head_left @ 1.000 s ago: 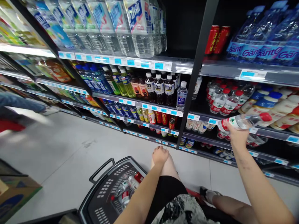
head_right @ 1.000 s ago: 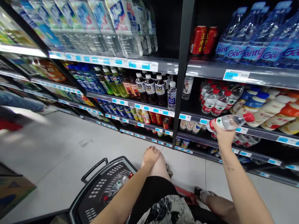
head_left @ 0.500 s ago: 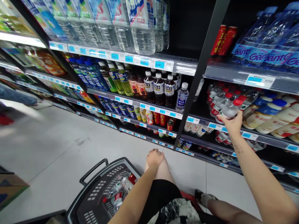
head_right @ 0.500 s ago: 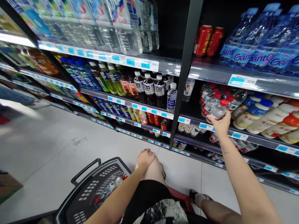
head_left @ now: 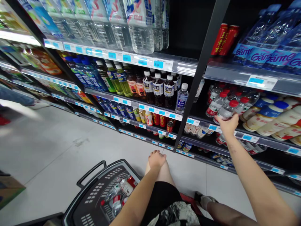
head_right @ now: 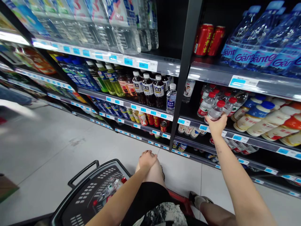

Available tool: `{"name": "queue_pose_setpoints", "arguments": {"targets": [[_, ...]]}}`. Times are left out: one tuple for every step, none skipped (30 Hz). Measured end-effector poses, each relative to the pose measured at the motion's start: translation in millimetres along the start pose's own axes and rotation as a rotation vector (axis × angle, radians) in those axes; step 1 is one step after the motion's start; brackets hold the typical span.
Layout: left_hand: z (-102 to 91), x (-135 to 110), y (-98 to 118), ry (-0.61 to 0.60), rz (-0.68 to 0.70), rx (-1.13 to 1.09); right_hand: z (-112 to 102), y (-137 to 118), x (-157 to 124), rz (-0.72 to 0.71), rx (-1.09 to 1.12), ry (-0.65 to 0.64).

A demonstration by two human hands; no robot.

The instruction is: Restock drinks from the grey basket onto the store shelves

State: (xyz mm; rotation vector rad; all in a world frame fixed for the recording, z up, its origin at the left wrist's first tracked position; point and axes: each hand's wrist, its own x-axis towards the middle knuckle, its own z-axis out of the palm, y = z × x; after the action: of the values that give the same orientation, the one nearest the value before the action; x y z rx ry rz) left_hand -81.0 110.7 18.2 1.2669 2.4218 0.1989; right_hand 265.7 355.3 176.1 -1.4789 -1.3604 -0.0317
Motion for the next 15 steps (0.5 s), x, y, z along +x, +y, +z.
{"name": "queue_pose_setpoints", "arguments": {"targets": [[-0.3, -0.1, 0.0, -0.002, 0.000, -0.001, -0.2, -3.0, -2.5, 0.019, 0.009, 0.009], [-0.8, -0.1, -0.1, -0.005, 0.001, -0.003, -0.9, -6.2, -4.9, 0.038, 0.014, 0.014], [-1.2, -0.1, -0.3, -0.007, 0.001, -0.007, -1.9, -9.3, -7.0, 0.057, 0.013, 0.012], [-1.5, -0.2, -0.6, -0.008, 0.000, -0.012, -3.2, -12.4, -9.0, 0.076, 0.001, 0.002], [-1.7, -0.2, -0.9, -0.008, -0.001, -0.017, -4.8, -15.5, -11.0, 0.098, -0.019, -0.014], [-1.6, -0.2, -1.2, -0.005, -0.002, -0.021, -7.0, -18.8, -12.8, 0.110, -0.038, -0.027], [-1.3, -0.3, -1.6, -0.002, -0.003, -0.024, -9.8, -22.7, -14.4, 0.105, -0.054, -0.025], [-0.7, -0.3, -2.1, 0.001, -0.002, -0.026, -13.2, -27.5, -15.4, 0.077, -0.067, 0.000], [0.0, -0.2, -2.8, 0.002, -0.002, -0.028, -17.3, -33.6, -15.4, 0.025, -0.077, 0.045], [0.9, -0.1, -3.5, 0.003, -0.001, -0.029, -21.9, -41.2, -13.8, -0.048, -0.088, 0.101], [1.8, 0.0, -4.4, 0.003, 0.000, -0.029, -26.7, -50.2, -10.2, -0.133, -0.107, 0.148], [2.5, 0.3, -5.3, 0.003, 0.000, -0.028, -31.2, -60.5, -4.3, -0.214, -0.142, 0.174], [3.0, 0.6, -6.2, 0.003, -0.001, -0.028, -35.0, -71.7, 3.9, -0.281, -0.191, 0.161], [3.2, 0.9, -7.0, 0.004, -0.004, -0.027, -37.5, -83.3, 14.2, -0.339, -0.256, 0.114], [3.1, 1.4, -7.6, 0.004, -0.006, -0.027, -38.5, -94.7, 25.8, -0.373, -0.334, 0.055]]}}
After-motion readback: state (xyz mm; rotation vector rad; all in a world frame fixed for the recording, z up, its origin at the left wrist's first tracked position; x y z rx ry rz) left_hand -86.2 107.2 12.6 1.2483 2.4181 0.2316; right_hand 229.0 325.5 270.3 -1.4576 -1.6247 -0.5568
